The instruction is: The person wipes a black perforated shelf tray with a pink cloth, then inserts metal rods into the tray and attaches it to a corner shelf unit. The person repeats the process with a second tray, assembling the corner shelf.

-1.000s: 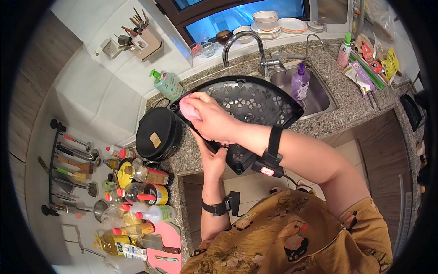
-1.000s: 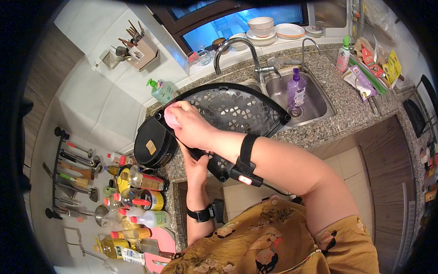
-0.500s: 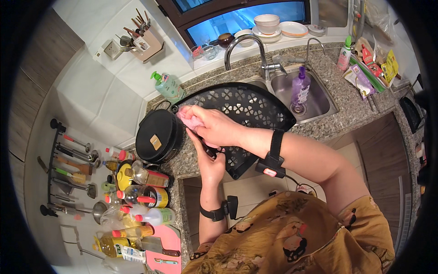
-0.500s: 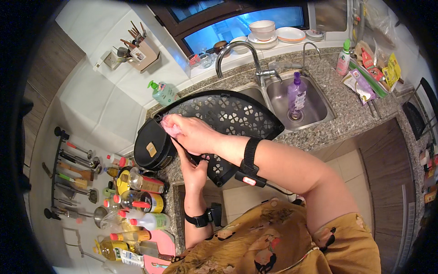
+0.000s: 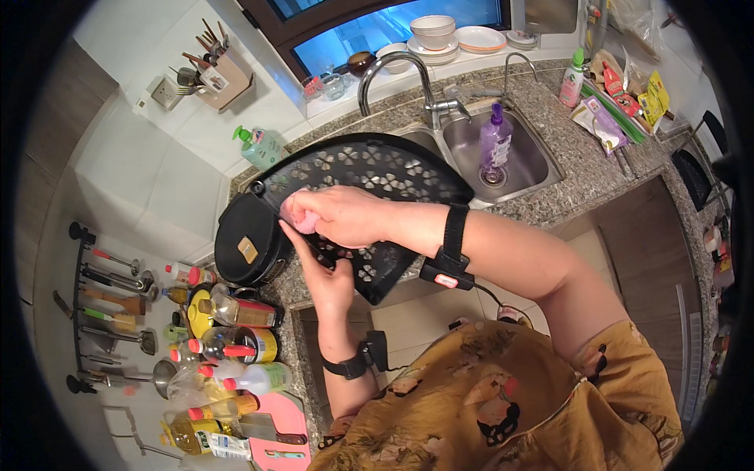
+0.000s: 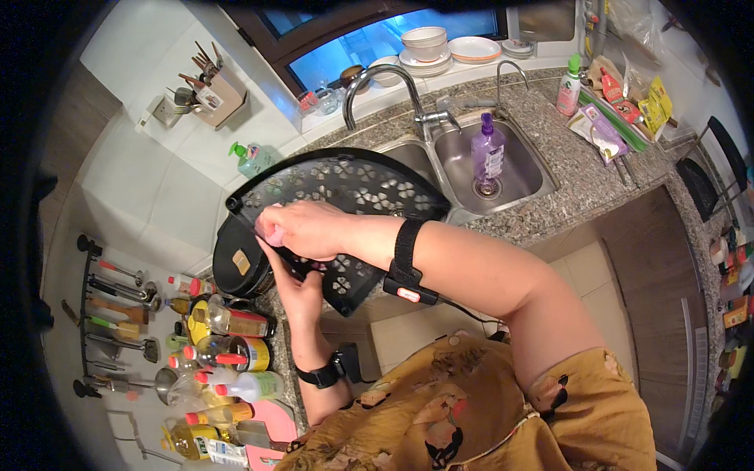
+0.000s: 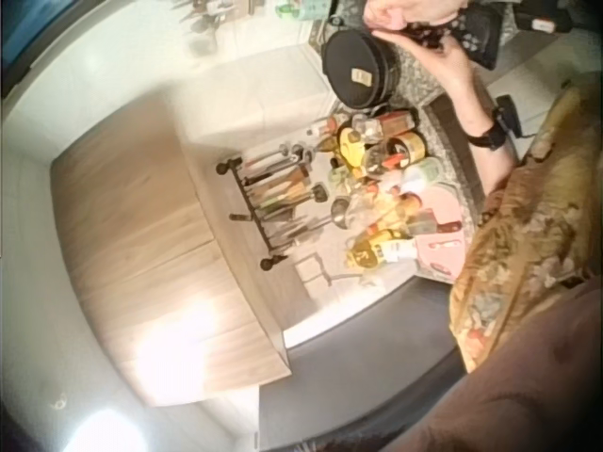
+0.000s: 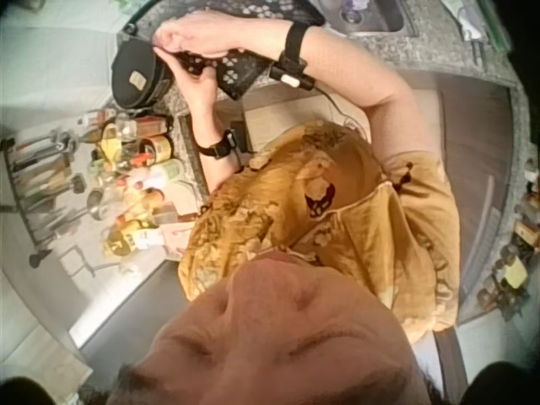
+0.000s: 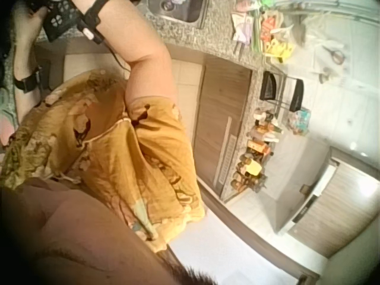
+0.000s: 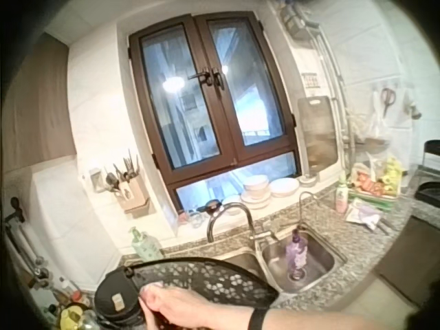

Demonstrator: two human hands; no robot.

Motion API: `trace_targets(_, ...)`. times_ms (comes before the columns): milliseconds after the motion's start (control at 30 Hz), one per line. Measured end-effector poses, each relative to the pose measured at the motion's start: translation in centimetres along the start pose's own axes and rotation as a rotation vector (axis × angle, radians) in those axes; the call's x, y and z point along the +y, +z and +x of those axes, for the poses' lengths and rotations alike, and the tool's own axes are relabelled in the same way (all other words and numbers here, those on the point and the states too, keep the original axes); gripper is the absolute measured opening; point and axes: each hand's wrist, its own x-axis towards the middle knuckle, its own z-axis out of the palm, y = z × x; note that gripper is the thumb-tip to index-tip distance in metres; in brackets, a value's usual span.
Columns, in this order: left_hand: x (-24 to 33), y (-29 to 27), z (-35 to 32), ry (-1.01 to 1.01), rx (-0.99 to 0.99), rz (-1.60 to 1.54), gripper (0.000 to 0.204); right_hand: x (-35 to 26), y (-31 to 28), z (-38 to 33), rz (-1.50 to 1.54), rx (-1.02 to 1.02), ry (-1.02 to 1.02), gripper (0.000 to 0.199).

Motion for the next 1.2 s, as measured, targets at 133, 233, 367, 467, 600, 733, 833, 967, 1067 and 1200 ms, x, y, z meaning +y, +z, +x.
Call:
trace_targets(133, -0.6, -1.2, 1.9, 0.21, 0.133, 0.054, 0.101, 1.3, -1.3, -2.3, 0.194, -0.245, 0.175, 0.013)
trace_targets(233, 0.5, -2.0, 2.2, 0.101, 0.237, -0.043, 0.098, -0.8, -7.2, -4.2, 0.71, 0.138, 0.208, 0.022)
trace_targets(367, -0.8, -2.7, 1.9, 0.072, 0.358, -0.194, 0.092, 0.5, -14.2, -6.2, 0.545, 0.632, 0.084, 0.033)
trace_targets(467, -1.6, -2.9, 1.8, 0.078, 0.409, -0.192, 0.087, 1.5, -16.4, -8.3, 0.571, 0.654, 0.095, 0.029)
trace_targets(600, -2.1, -2.4, 1.8, 0.073, 0.436, -0.249, 0.08, 3.7, -15.9, -10.2, 0.476, 0.678, 0.128, 0.024)
trace_targets(733, -1.8, -1.9, 2.0, 0.076, 0.456, -0.368, 0.076, 4.2, -14.1, -11.2, 0.244, 0.617, 0.088, 0.02)
trace_targets(833, -1.2, -1.3, 1.8, 0.115, 0.45, -0.338, 0.075, 2.9, -12.3, -11.3, 0.235, 0.494, 0.071, 0.028)
trace_targets(967, -1.6, -1.2, 1.8, 0.123, 0.441, -0.345, 0.075, 2.7, -11.6, -11.2, 0.076, 0.513, 0.01, 0.029)
trace_targets(1067, -1.8, -1.3, 1.7, 0.079, 0.406, -0.389, 0.075, 1.4, -11.6, -11.2, -0.16, 0.447, -0.091, 0.028)
trace_targets(1200, -1.4, 0.0, 1.3, 0.033, 0.378, -0.395, 0.078, 3.0, -9.5, -10.8, -0.772, 0.093, -0.157, 0.024)
